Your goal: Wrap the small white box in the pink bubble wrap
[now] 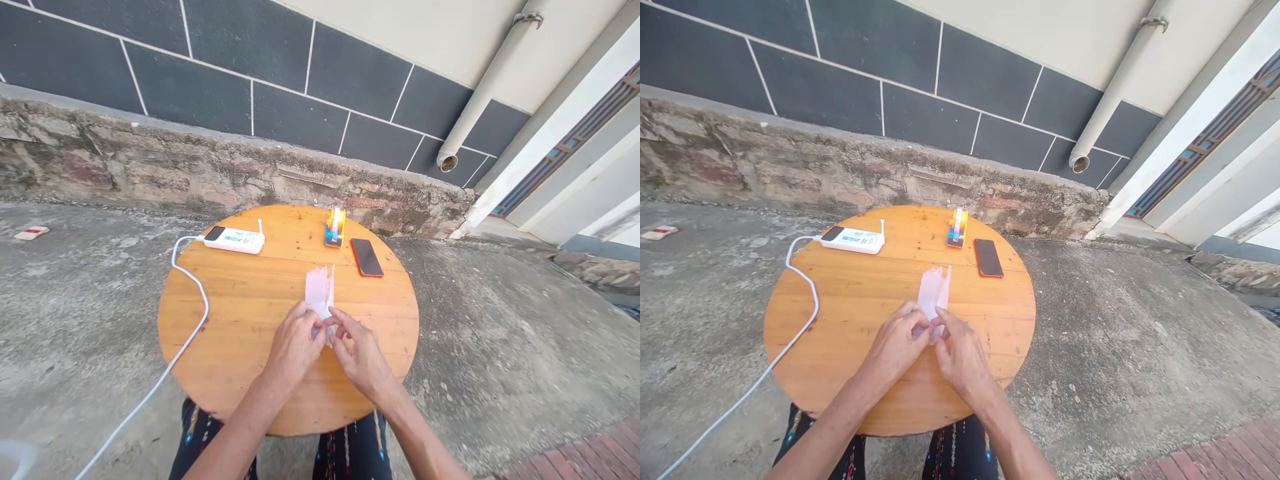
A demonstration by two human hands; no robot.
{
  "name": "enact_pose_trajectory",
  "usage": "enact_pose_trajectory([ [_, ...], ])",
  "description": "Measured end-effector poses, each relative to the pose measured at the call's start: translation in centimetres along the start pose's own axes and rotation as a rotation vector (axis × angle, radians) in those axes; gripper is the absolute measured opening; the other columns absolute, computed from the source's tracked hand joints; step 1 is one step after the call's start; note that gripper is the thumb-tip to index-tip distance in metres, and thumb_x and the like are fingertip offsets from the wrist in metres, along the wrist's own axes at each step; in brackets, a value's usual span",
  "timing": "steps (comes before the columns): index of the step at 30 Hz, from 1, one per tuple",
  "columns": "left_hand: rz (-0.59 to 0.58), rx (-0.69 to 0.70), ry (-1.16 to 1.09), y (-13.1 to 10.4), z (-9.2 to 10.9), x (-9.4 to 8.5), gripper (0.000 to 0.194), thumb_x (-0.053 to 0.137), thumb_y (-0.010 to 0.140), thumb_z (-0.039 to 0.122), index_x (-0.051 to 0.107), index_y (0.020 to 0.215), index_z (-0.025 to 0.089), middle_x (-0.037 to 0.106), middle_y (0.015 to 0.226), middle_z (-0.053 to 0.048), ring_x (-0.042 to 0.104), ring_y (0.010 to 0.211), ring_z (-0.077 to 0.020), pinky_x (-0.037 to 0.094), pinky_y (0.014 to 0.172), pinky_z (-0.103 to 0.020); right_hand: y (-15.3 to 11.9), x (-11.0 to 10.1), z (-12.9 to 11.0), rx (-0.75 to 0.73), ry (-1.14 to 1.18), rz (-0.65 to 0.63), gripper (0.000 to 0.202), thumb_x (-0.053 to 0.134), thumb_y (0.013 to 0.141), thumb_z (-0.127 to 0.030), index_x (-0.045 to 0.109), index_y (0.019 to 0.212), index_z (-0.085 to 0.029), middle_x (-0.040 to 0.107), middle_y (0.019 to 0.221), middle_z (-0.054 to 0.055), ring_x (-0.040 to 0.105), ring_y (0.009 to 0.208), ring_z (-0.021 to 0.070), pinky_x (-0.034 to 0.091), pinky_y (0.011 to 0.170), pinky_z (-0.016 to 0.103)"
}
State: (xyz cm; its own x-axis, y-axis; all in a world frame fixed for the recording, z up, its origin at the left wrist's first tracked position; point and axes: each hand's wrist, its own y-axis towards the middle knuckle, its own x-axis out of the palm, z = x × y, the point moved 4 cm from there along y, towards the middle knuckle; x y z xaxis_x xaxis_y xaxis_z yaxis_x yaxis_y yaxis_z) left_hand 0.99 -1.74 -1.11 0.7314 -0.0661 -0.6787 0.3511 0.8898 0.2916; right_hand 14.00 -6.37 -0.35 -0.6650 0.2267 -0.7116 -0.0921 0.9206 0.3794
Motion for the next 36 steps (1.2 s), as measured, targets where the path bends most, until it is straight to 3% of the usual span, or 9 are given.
enact_pose_trajectory([
  [5,0.037,0.091,0.108,-0.1,0.4,-0.1,0.014,0.054,0.077,0.009,0.057,0.068,0.018,0.057,0.094,-0.004,0.052,0.094,-0.0209,0.044,0.081,-0.033,3.0,-2.4,2.0,-0.081,-0.030,0.041,0.027,0.044,0.088,-0.012,0.063,0.105,-0.020,0.063,0.096,0.006,0.061,0.083,0.0167,0.049,0.074,0.027],
  [12,0.006,0.175,0.135,0.1,0.5,0.0,0.019,0.050,0.080,0.006,0.057,0.067,0.017,0.058,0.109,-0.005,0.052,0.096,-0.0207,0.045,0.083,-0.035,7.2,-1.4,2.5,-0.234,-0.381,-0.180,0.034,0.047,0.087,-0.007,0.067,0.105,-0.027,0.056,0.098,0.003,0.057,0.068,0.0113,0.040,0.055,0.020],
  [18,-0.036,0.194,0.086,0.4,0.3,0.2,0.017,0.049,0.080,0.005,0.056,0.070,0.017,0.060,0.107,-0.004,0.052,0.097,-0.0206,0.046,0.082,-0.035,7.8,-1.3,2.4,-0.309,-0.486,-0.239,0.023,0.051,0.085,-0.006,0.068,0.085,-0.022,0.056,0.096,0.003,0.053,0.065,0.0108,0.035,0.054,0.021],
  [23,-0.088,0.200,0.060,0.9,0.3,0.0,0.019,0.047,0.078,0.002,0.054,0.070,0.018,0.062,0.096,-0.003,0.052,0.091,-0.0203,0.047,0.078,-0.034,7.1,-2.0,2.2,-0.348,-0.436,-0.175,0.025,0.048,0.086,-0.006,0.066,0.087,-0.022,0.054,0.095,0.003,0.051,0.068,0.0111,0.037,0.060,0.021],
  [28,-0.124,0.209,0.044,1.2,0.3,-0.2,0.018,0.050,0.075,0.001,0.053,0.068,0.018,0.063,0.091,-0.003,0.053,0.091,-0.0204,0.047,0.077,-0.033,7.3,-1.2,1.5,-0.413,-0.469,-0.200,0.023,0.052,0.083,-0.003,0.066,0.084,-0.021,0.054,0.098,0.003,0.048,0.070,0.0122,0.035,0.062,0.023],
  [36,-0.107,0.244,0.040,1.2,0.2,-0.2,0.019,0.048,0.075,0.000,0.052,0.068,0.017,0.062,0.090,-0.004,0.054,0.090,-0.0209,0.048,0.078,-0.034,9.8,0.3,1.4,-0.410,-0.474,-0.448,0.020,0.058,0.085,-0.008,0.066,0.073,-0.022,0.055,0.091,0.000,0.046,0.067,0.0110,0.028,0.061,0.025],
])
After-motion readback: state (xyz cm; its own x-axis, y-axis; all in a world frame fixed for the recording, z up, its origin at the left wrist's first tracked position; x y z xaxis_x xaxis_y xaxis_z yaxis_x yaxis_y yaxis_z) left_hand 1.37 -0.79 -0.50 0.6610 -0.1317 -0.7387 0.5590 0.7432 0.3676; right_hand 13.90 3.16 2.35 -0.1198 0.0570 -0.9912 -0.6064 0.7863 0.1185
